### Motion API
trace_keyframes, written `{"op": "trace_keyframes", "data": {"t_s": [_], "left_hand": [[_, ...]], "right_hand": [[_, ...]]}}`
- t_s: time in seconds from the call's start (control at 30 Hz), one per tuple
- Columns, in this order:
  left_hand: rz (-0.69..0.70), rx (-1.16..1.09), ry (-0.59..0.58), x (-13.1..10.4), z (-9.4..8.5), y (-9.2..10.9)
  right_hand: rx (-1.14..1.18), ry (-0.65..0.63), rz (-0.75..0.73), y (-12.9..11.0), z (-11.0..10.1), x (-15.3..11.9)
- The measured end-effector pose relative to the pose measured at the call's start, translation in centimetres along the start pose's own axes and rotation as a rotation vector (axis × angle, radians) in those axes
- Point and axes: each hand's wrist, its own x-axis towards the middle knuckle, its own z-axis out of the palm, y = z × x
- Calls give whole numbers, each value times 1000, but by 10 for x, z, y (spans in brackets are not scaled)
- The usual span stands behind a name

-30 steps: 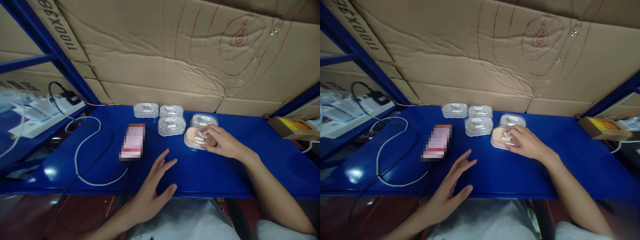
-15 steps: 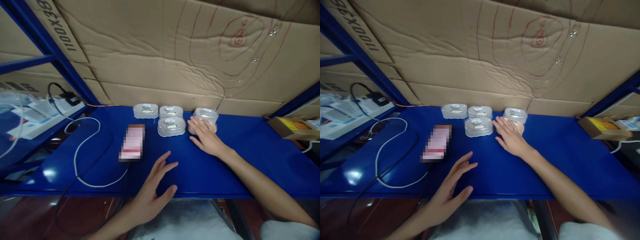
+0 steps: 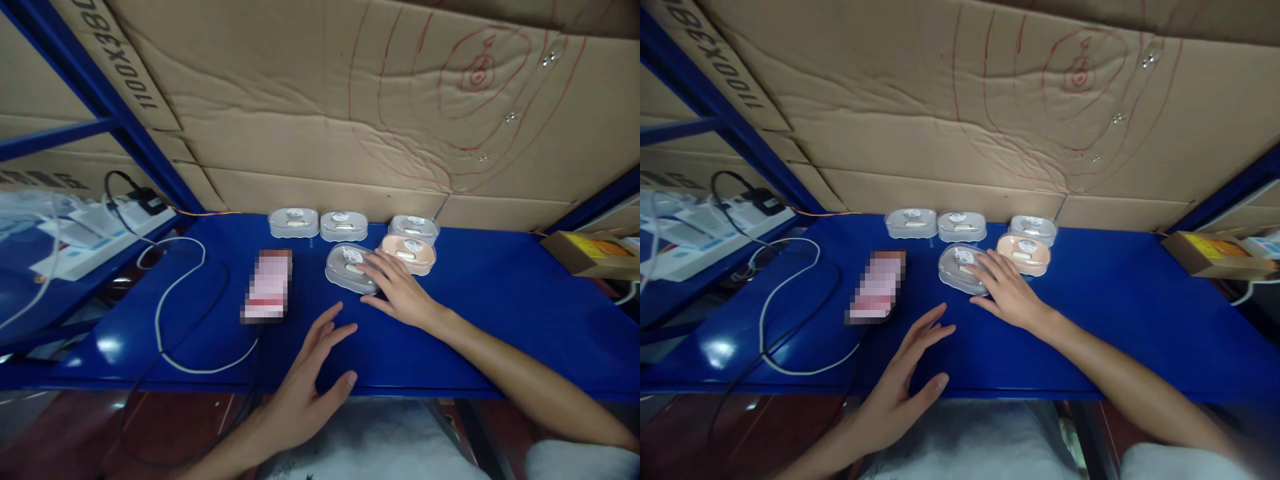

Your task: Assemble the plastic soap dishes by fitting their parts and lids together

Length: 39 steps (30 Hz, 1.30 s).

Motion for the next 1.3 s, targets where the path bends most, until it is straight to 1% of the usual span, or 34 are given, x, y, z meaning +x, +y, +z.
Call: {"op": "trace_keyframes", "data": {"t_s": [0.07,0.17,0.27,0.33,0.47,0.53,0.63,0.83,0.9,0.97,1.03,1.1,1.2,1.3], "left_hand": [[5,23,17,-1,0,1],[26,105,52,-4,2,3],[11,217,147,-3,5,2],[-16,255,178,-1,6,-3],[-31,268,120,3,8,-11],[-26,268,120,3,8,-13],[-37,241,103,3,6,-11],[-42,180,105,1,5,-9],[-34,176,119,1,5,-10],[-34,181,127,2,5,-10],[-37,199,105,2,4,-8],[-5,226,61,3,2,-5],[95,280,-15,4,-1,-3],[121,318,-52,4,-2,-3]], "right_hand": [[79,-32,-39,-2,-6,-5],[208,-115,-76,-11,-19,-16],[239,-177,-87,-22,-28,-24],[281,-211,-104,-27,-30,-25],[467,-267,-104,-26,-35,-22],[555,-266,-100,-23,-38,-21],[604,-243,-89,-22,-40,-21],[628,-259,-89,-27,-40,-19],[646,-235,-64,-22,-38,-18],[628,-182,-28,-14,-36,-18],[536,-114,5,-5,-31,-20],[399,-69,25,2,-24,-22],[262,-52,25,5,-14,-23],[227,-32,8,2,-8,-23]]}}
